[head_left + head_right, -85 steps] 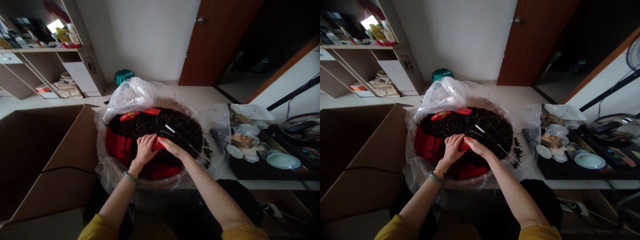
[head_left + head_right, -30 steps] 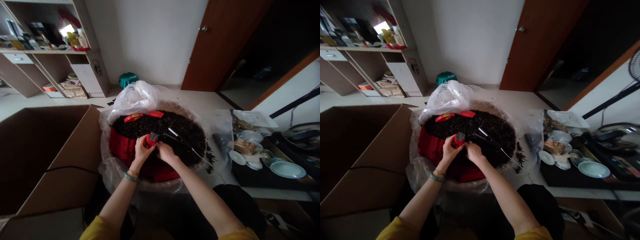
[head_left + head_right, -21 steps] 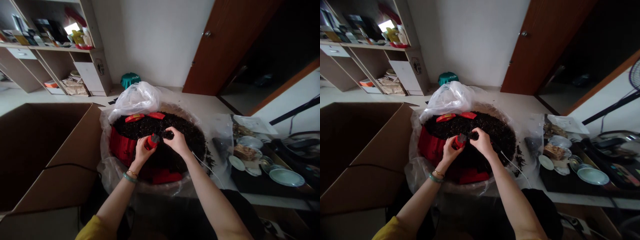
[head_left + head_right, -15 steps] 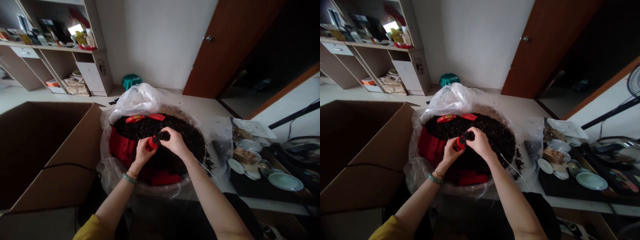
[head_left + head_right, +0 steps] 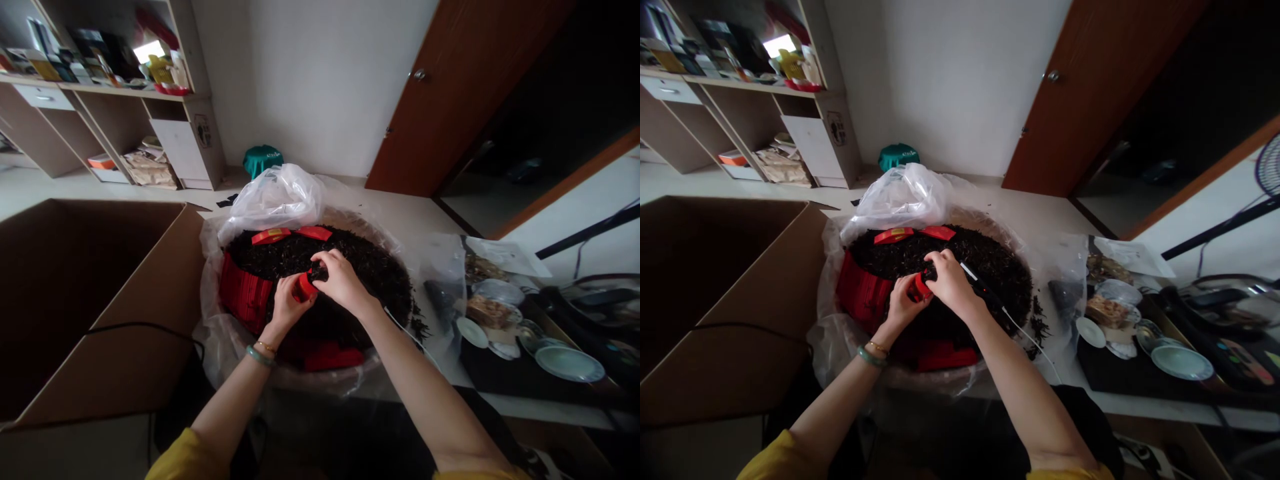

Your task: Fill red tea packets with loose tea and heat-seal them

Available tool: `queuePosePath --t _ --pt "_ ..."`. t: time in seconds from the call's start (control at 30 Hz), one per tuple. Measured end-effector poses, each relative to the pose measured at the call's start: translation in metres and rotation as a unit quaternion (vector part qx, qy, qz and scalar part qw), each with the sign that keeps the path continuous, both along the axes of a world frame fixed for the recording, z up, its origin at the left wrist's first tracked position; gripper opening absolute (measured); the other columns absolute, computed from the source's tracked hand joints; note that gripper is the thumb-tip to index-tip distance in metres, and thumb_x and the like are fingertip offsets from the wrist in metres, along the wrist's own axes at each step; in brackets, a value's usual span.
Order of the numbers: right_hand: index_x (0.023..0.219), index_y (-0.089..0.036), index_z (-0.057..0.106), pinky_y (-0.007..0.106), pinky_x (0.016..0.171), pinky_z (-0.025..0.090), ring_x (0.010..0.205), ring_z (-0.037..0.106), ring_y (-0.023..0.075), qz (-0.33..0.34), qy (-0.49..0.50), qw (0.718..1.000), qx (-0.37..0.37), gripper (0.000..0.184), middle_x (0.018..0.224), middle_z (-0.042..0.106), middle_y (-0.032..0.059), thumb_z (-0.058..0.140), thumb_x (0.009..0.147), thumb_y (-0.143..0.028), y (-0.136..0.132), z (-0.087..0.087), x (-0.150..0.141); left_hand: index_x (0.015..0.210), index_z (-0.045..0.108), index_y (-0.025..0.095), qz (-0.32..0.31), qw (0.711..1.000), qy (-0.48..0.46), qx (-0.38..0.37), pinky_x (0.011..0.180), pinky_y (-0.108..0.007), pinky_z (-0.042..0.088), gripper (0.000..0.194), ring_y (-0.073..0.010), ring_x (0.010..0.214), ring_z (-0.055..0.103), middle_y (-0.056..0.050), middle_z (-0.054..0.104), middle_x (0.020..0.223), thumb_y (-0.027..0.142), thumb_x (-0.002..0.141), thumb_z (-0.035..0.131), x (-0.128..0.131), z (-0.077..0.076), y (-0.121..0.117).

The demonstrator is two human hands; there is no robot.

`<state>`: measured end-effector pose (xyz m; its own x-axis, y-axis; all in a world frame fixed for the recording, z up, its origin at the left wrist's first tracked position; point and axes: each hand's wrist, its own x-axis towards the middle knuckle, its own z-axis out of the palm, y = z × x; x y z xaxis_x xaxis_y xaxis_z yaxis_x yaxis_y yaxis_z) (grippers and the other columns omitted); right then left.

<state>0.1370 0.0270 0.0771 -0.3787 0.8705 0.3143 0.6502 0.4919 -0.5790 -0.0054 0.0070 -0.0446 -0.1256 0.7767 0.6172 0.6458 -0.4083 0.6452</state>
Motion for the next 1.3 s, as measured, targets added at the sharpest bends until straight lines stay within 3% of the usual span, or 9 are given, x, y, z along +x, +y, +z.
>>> queuePosePath --t 0.27,0.4,0.63,0.8,0.9,1.0,1.07,1.2,1.3 --pt "0.098 -0.021 0.066 0.032 0.084 0.05 0.084 0.066 0.0164 0.033 0.041 0.998 -0.046 0.031 0.089 0.069 0.0022 0.057 0.072 -0.005 -0.004 0.007 -0.013 0.107 0.058 0.02 0.013 1.0 -0.014 0.003 0.08 -0.039 0.052 0.051 -0.0235 0.089 0.06 -0.007 0.066 0.1 0.026 0.061 0.077 0.0 -0.002 0.001" --pt "0.101 -0.021 0.067 0.032 0.084 0.05 0.088 0.065 0.0165 0.021 0.074 0.997 -0.014 0.029 0.097 0.07 0.0041 0.048 0.081 -0.009 -0.002 0.008 -0.003 0.107 0.058 0.02 0.023 0.999 -0.026 -0.004 0.078 -0.037 0.052 0.049 -0.0227 0.088 0.06 -0.006 0.065 0.098 0.027 0.062 0.076 -0.001 -0.001 0.0" --pt "0.097 -0.019 0.071 0.034 0.088 0.047 0.092 0.06 0.0203 0.108 -0.189 0.975 -0.041 0.042 0.101 0.071 0.0069 0.04 0.077 0.002 -0.012 0.004 -0.005 0.11 0.057 0.021 0.009 0.999 -0.031 -0.009 0.08 -0.038 0.052 0.056 -0.0237 0.091 0.06 -0.007 0.065 0.101 0.019 0.058 0.077 0.0 -0.001 -0.001" --pt "0.108 -0.02 0.066 0.032 0.094 0.047 0.099 0.061 0.0169 0.081 -0.048 0.995 -0.023 0.045 0.111 0.065 0.0066 0.04 0.077 0.001 -0.011 0.006 -0.002 0.115 0.053 0.019 0.021 0.998 -0.057 -0.016 0.079 -0.038 0.053 0.059 -0.0229 0.09 0.061 -0.007 0.063 0.101 0.023 0.061 0.077 0.001 -0.001 -0.002" --pt "0.125 -0.021 0.055 0.035 0.093 0.049 0.106 0.059 0.0196 0.061 -0.01 0.998 -0.026 0.05 0.126 0.053 0.0101 0.057 0.075 -0.01 -0.011 0.003 0.005 0.113 0.053 0.019 0.005 0.998 -0.068 0.008 0.083 -0.039 0.053 0.054 -0.0239 0.098 0.059 -0.009 0.06 0.107 0.022 0.064 0.075 0.002 -0.001 -0.002" --pt "0.135 -0.022 0.046 0.04 0.096 0.048 0.115 0.054 0.026 0.084 -0.058 0.993 -0.051 0.082 0.134 0.047 0.0124 0.077 0.059 -0.018 -0.014 -0.003 0.006 0.112 0.053 0.019 -0.013 0.997 -0.075 0.023 0.082 -0.037 0.054 0.052 -0.0238 0.103 0.058 -0.01 0.057 0.112 0.02 0.065 0.075 0.001 -0.002 -0.002" --pt "0.129 -0.021 0.052 0.039 0.092 0.05 0.105 0.061 0.0235 0.078 -0.063 0.993 -0.06 0.072 0.124 0.057 0.011 0.076 0.062 -0.016 -0.014 -0.007 0.003 0.111 0.053 0.019 -0.015 0.997 -0.074 0.027 0.082 -0.037 0.055 0.05 -0.0235 0.102 0.059 -0.01 0.056 0.112 0.02 0.065 0.075 0.001 -0.002 -0.002" --pt "0.099 -0.018 0.068 0.028 0.071 0.054 0.067 0.064 0.0125 0.031 0.01 0.999 -0.043 0.027 0.094 0.068 0.0051 0.063 0.074 -0.009 -0.009 -0.009 -0.003 0.106 0.055 0.019 -0.006 0.997 -0.064 0.04 0.083 -0.038 0.054 0.045 -0.0231 0.101 0.059 -0.01 0.056 0.111 0.021 0.066 0.075 0.002 -0.002 -0.002" --pt "0.088 -0.018 0.07 0.025 0.067 0.054 0.068 0.064 0.0124 0.024 0.059 0.998 -0.016 0.022 0.086 0.068 0.0037 0.059 0.074 -0.004 -0.006 -0.007 -0.007 0.107 0.055 0.019 -0.002 0.997 -0.056 0.046 0.085 -0.038 0.054 0.046 -0.0228 0.101 0.058 -0.009 0.055 0.11 0.023 0.066 0.075 0.003 0.0 -0.002"
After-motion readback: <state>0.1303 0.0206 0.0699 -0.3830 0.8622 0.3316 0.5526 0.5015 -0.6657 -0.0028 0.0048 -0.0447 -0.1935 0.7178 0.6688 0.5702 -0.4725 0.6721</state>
